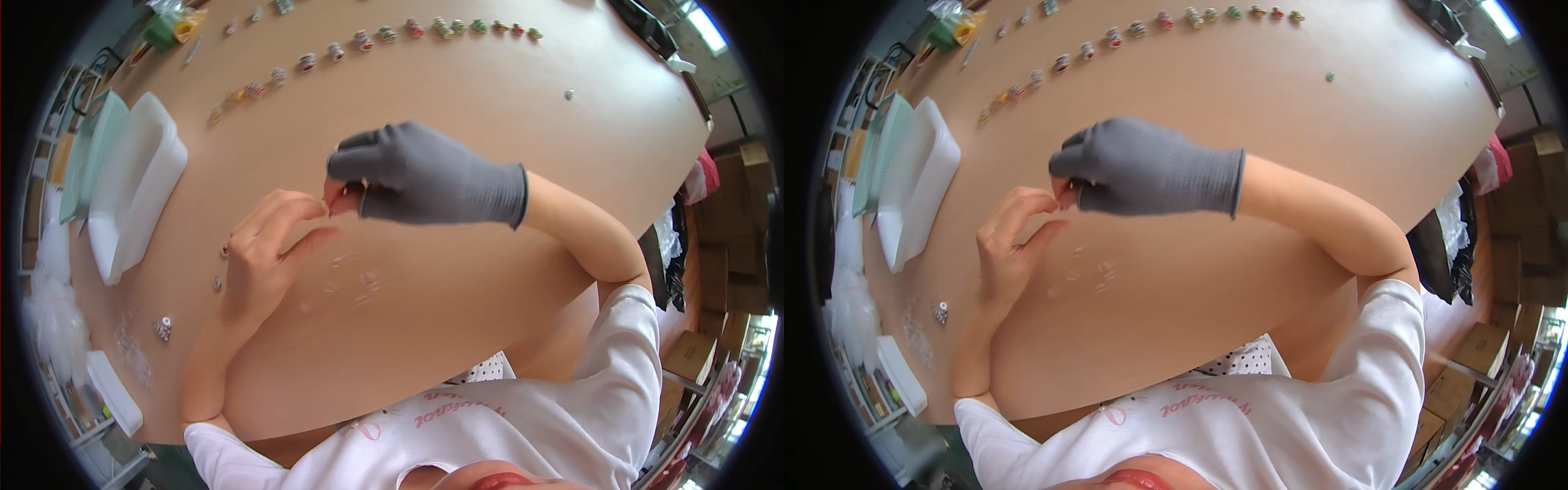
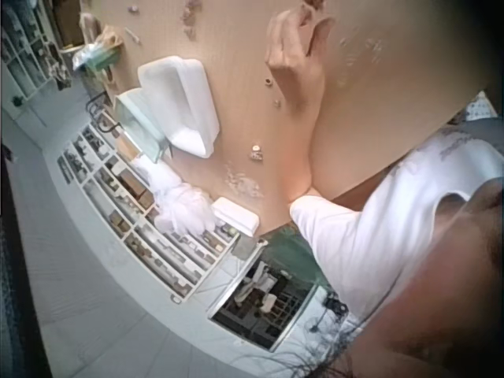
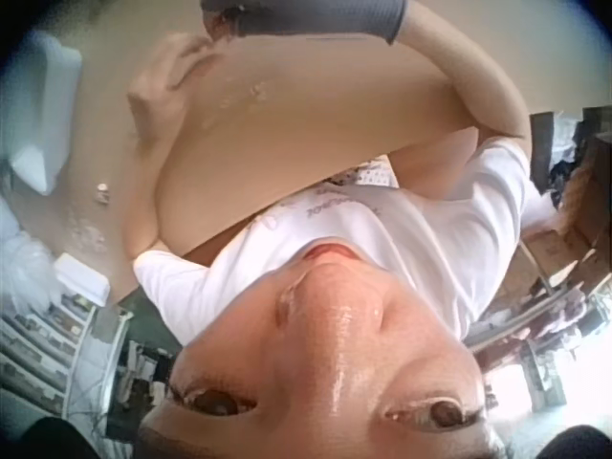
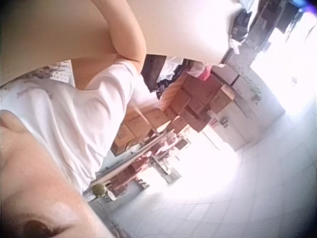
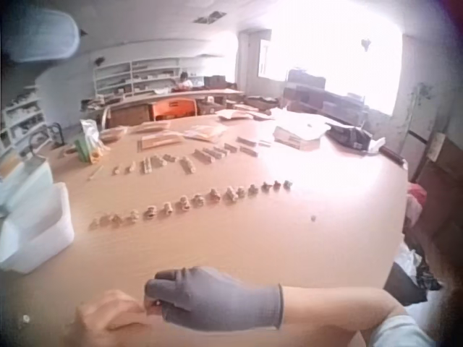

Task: The person assembles small plastic parts by hand, then organizes them into rows in a white plastic tray on a workbench.

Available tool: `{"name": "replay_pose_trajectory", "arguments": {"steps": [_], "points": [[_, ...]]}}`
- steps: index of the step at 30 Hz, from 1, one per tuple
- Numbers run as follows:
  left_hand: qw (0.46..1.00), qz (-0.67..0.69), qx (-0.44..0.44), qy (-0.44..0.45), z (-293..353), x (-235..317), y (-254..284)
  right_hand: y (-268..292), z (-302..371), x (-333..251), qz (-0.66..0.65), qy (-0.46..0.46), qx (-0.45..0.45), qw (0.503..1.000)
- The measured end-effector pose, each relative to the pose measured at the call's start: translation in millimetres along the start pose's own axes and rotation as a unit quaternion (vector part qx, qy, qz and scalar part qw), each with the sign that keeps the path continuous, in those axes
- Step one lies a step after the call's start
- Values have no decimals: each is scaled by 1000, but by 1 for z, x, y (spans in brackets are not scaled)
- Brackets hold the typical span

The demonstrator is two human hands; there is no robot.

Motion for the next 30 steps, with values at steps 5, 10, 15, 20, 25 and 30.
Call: {"name": "replay_pose_trajectory", "arguments": {"steps": [5, 10, 15, 20, 25, 30], "points": [[999, -5, -3, 39, -4, 6, 6, 139, 58, 111, 181, -236, 144, 944], [997, 4, -37, 70, -2, -9, 9, 208, 118, 186, 362, -291, 198, 863], [996, 3, -34, 80, -1, -11, 11, 220, 127, 215, 362, -252, 233, 867], [996, -11, -38, 86, 2, -19, 13, 216, 124, 225, 352, -292, 234, 858], [995, -11, -36, 94, 4, -29, 13, 227, 131, 223, 394, -232, 250, 854], [991, 59, -85, 84, 0, -30, 8, 167, 70, 132, 218, -274, 195, 916]]}}
Point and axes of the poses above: each hand's wrist, its own z-axis away from the middle knuckle, its own y-axis out of the back of the hand, x = y × z, the point moved 4 cm from there along -z, towards the middle knuckle, and after that the axes turned 1 degree about y, right-handed, at the moved point
